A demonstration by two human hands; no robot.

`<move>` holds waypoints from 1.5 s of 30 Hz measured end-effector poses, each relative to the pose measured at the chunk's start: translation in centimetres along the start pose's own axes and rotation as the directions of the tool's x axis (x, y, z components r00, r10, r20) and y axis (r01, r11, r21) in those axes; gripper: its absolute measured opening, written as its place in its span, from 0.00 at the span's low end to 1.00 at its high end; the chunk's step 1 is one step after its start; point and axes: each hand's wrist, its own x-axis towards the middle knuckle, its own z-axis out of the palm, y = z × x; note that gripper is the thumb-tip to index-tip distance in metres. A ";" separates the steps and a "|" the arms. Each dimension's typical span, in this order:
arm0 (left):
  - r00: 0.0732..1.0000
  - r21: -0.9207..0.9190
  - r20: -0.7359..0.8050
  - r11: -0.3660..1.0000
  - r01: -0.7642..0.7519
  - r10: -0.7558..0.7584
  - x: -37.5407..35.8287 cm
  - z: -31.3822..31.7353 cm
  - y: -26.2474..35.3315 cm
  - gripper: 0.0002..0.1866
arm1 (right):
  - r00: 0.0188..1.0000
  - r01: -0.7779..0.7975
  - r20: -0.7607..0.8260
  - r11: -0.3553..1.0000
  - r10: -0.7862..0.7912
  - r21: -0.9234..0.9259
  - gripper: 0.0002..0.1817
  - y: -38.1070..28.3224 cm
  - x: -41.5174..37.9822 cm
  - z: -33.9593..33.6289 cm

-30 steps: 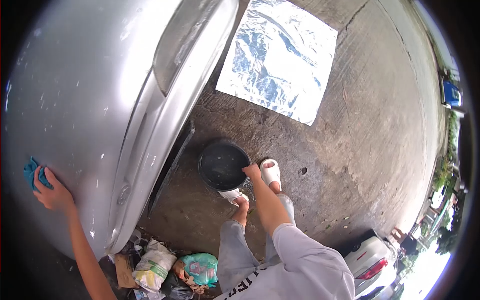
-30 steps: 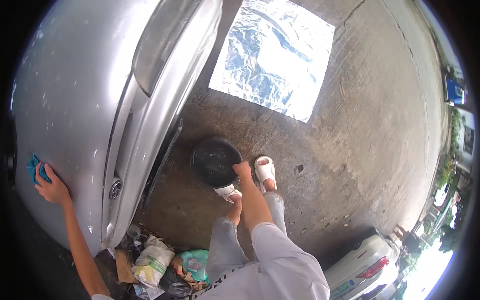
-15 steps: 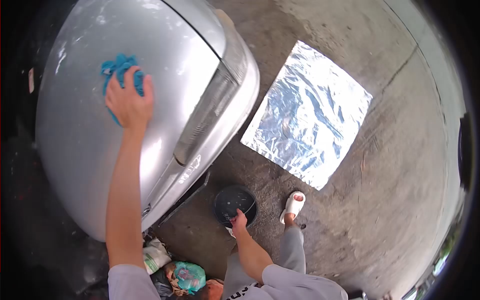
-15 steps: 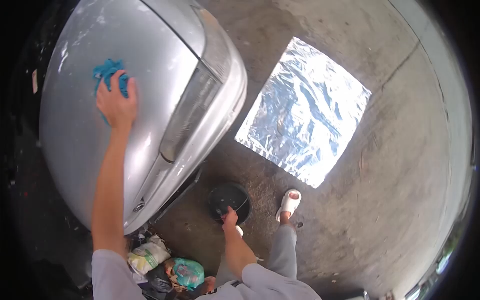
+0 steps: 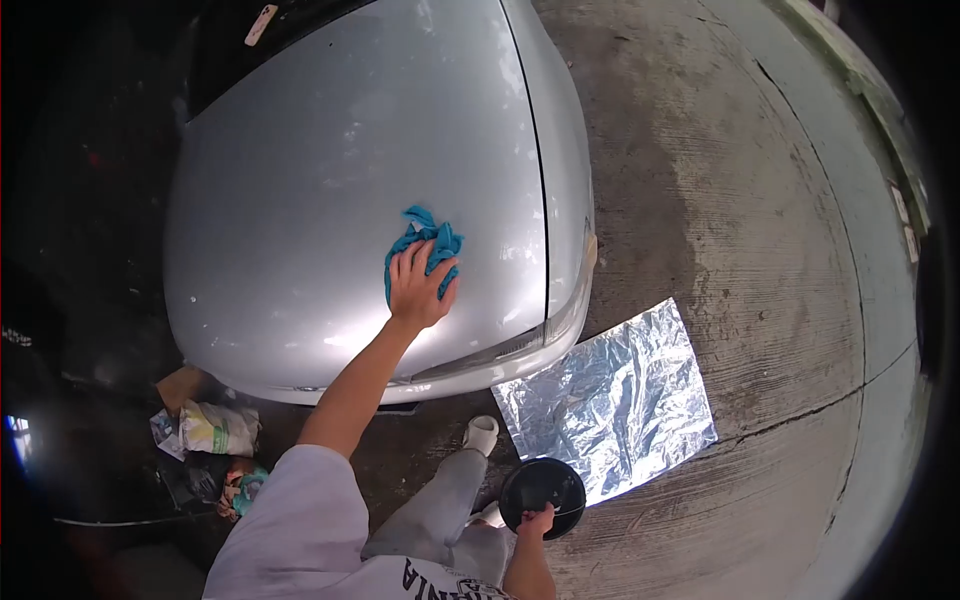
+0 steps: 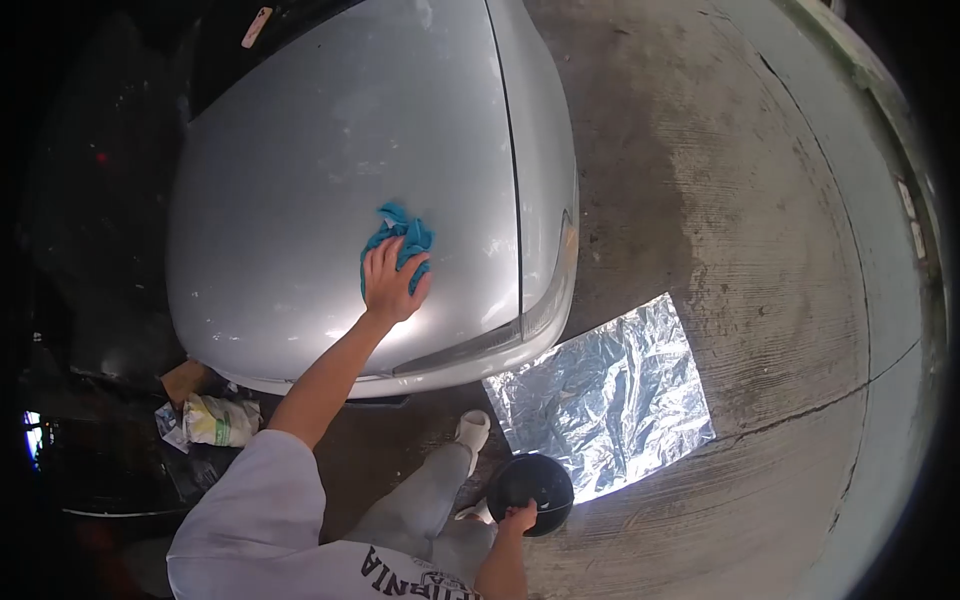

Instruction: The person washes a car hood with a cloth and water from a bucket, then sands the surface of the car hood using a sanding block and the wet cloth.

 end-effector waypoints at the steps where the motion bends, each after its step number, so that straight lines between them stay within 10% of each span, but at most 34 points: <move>1: 1.000 -0.022 0.012 1.000 0.011 -0.011 0.0 0.1 -0.3 0.15 | 0.999 0.026 -0.019 1.000 -0.026 0.007 0.16 -2.4 1.4 -0.5; 4: 0.999 -0.031 -0.018 0.999 0.045 -0.046 3.9 1.5 -3.0 0.11 | 0.994 0.058 -0.090 0.995 -0.066 -0.087 0.19 -12.0 2.3 -0.9; 6: 0.947 0.089 -0.063 0.943 0.321 -0.316 10.9 2.4 -7.7 0.11 | 0.995 0.098 0.004 0.994 -0.098 -0.047 0.19 -17.7 3.5 -1.6; 10: 0.708 0.205 -0.284 0.681 0.703 -0.646 26.9 7.8 -20.8 0.20 | 0.988 0.060 0.150 0.978 -0.030 -0.199 0.15 -30.1 3.8 -0.4; 13: 0.567 0.250 -0.170 0.522 0.816 -0.806 38.5 11.1 -23.1 0.24 | 0.993 0.093 0.093 0.949 -0.068 -0.302 0.17 -37.5 6.3 3.1; 19: 0.804 0.139 -0.182 0.795 0.591 -0.566 56.5 23.2 -17.9 0.18 | 0.980 0.154 0.196 0.754 -0.033 -0.639 0.11 -50.9 1.9 21.0; 27: 0.822 0.235 -0.122 0.788 0.569 -0.557 60.8 26.7 -15.6 0.25 | 0.867 0.498 0.470 0.259 -0.166 -0.827 0.12 -60.7 -2.4 50.1; 34: 0.806 0.408 -0.168 0.705 0.581 -0.567 61.5 26.4 -15.6 0.25 | 0.488 0.872 0.872 -0.018 -0.037 -0.488 0.18 -64.4 1.3 78.0; 45: 0.737 0.325 -0.117 0.676 0.661 -0.665 62.4 26.0 -15.0 0.18 | 0.447 0.844 0.894 -0.343 0.024 -0.413 0.18 -62.4 -2.2 108.0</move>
